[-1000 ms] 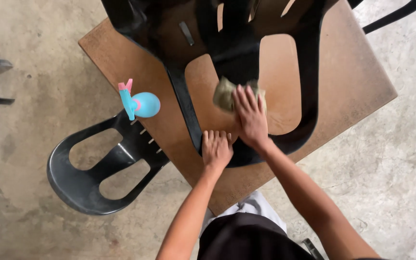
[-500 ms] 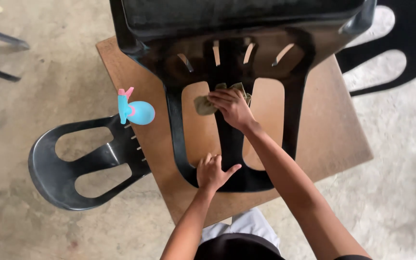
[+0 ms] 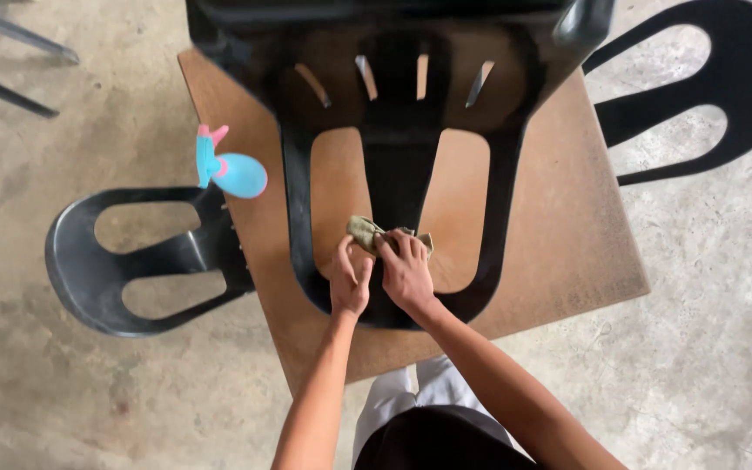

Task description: Cleaning and wiping down plastic chairs using a spray bottle and a cloth.

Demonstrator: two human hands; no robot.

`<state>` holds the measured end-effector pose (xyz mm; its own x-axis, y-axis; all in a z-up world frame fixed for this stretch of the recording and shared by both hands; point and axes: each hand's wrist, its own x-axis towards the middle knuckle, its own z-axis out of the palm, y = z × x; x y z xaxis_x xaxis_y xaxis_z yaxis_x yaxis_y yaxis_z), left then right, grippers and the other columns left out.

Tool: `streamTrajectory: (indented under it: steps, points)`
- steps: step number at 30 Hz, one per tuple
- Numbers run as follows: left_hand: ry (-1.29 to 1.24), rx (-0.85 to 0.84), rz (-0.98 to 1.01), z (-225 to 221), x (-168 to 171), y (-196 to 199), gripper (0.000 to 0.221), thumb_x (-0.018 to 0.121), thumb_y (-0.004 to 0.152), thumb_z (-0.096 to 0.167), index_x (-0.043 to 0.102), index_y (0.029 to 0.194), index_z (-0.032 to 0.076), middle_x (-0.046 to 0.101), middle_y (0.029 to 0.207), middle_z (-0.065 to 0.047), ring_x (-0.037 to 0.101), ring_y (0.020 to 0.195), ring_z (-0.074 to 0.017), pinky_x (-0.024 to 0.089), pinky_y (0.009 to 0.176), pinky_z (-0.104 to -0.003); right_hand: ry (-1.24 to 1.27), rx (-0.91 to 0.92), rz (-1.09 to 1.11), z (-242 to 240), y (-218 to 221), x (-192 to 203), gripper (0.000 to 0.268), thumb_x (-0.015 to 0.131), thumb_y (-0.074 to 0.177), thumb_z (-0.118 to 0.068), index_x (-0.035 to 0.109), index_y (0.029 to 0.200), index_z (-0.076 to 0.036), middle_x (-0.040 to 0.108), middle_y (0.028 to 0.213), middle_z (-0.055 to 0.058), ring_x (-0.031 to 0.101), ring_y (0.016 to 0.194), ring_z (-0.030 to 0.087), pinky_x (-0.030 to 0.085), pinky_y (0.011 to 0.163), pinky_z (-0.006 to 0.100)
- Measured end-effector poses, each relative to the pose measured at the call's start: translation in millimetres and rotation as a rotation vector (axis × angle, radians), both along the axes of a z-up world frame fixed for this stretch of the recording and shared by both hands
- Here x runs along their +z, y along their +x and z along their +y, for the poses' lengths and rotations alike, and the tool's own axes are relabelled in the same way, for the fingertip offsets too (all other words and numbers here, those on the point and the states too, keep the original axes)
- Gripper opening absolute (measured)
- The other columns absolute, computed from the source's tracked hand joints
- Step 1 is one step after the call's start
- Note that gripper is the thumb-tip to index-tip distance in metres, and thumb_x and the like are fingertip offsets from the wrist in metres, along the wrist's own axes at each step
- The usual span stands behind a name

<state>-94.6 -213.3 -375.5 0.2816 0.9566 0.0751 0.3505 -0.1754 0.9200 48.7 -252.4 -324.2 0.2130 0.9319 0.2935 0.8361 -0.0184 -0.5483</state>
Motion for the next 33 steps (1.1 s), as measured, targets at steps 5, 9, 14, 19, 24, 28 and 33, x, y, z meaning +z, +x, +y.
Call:
streamTrajectory:
  steps: [5,9,14,19,24,28,33]
  points:
    - [0.139,-0.030,-0.096,-6,33,-9,0.067,0.060,0.104,0.039,0.038,0.152,-0.001,0.044,0.155,-0.024,0.044,0.145,-0.0413,0.033,0.122,-0.048,-0.077,0.067,-0.081,-66,-34,-4,0.050,0.063,0.086,-0.008,0.061,0.136,-0.010,0.057,0.134,0.012,0.054,0.119,0.034,0.041,0.102,0.048]
    - [0.312,-0.114,0.088,-22,27,-14,0.055,0.063,0.102,0.036,0.052,0.148,0.008,0.048,0.157,-0.014,0.046,0.147,-0.0383,0.035,0.126,-0.048,-0.130,0.266,-0.038,-121,-27,-14,0.037,0.064,0.084,-0.007,0.067,0.120,-0.016,0.060,0.134,0.008,0.055,0.117,0.032,0.043,0.103,0.045]
    - [0.426,-0.329,0.267,-32,44,-21,0.049,0.061,0.099,0.039,0.062,0.145,0.020,0.047,0.159,-0.011,0.047,0.142,-0.0373,0.036,0.118,-0.050,-0.263,0.448,-0.239,-146,52,6,0.043,0.065,0.075,-0.007,0.073,0.116,-0.017,0.061,0.125,0.004,0.056,0.116,0.029,0.046,0.095,0.044]
    - [0.544,-0.466,0.360,-30,37,-21,0.047,0.059,0.096,0.033,0.064,0.142,0.026,0.048,0.159,-0.008,0.049,0.141,-0.0345,0.038,0.115,-0.051,-0.215,0.081,-0.600,-113,112,55,0.026,0.068,0.087,-0.010,0.073,0.110,-0.019,0.059,0.120,0.007,0.055,0.111,0.031,0.046,0.093,0.048]
    - [0.209,-0.218,0.590,-39,20,37,0.023,0.062,0.098,0.028,0.070,0.119,0.028,0.059,0.143,0.006,0.055,0.136,-0.0211,0.044,0.113,-0.039,-0.248,0.172,-0.562,-118,86,16,0.037,0.064,0.085,-0.012,0.068,0.122,-0.016,0.055,0.125,0.011,0.054,0.113,0.033,0.047,0.096,0.045]
    - [-0.036,0.031,0.668,-35,43,96,0.023,0.066,0.099,0.039,0.068,0.109,0.018,0.061,0.133,0.000,0.055,0.132,-0.0239,0.042,0.112,-0.042,-0.233,0.400,-0.550,-111,102,42,0.048,0.064,0.079,-0.011,0.067,0.127,-0.015,0.056,0.128,0.012,0.055,0.107,0.031,0.047,0.091,0.043]
    - [0.230,0.439,0.539,-31,43,120,0.073,0.077,0.083,0.036,0.050,0.145,0.012,0.042,0.155,-0.022,0.045,0.138,-0.0412,0.039,0.110,-0.056,-0.348,0.776,-0.613,-60,172,59,0.043,0.067,0.080,-0.013,0.068,0.123,-0.019,0.062,0.126,0.007,0.059,0.103,0.026,0.048,0.085,0.042]
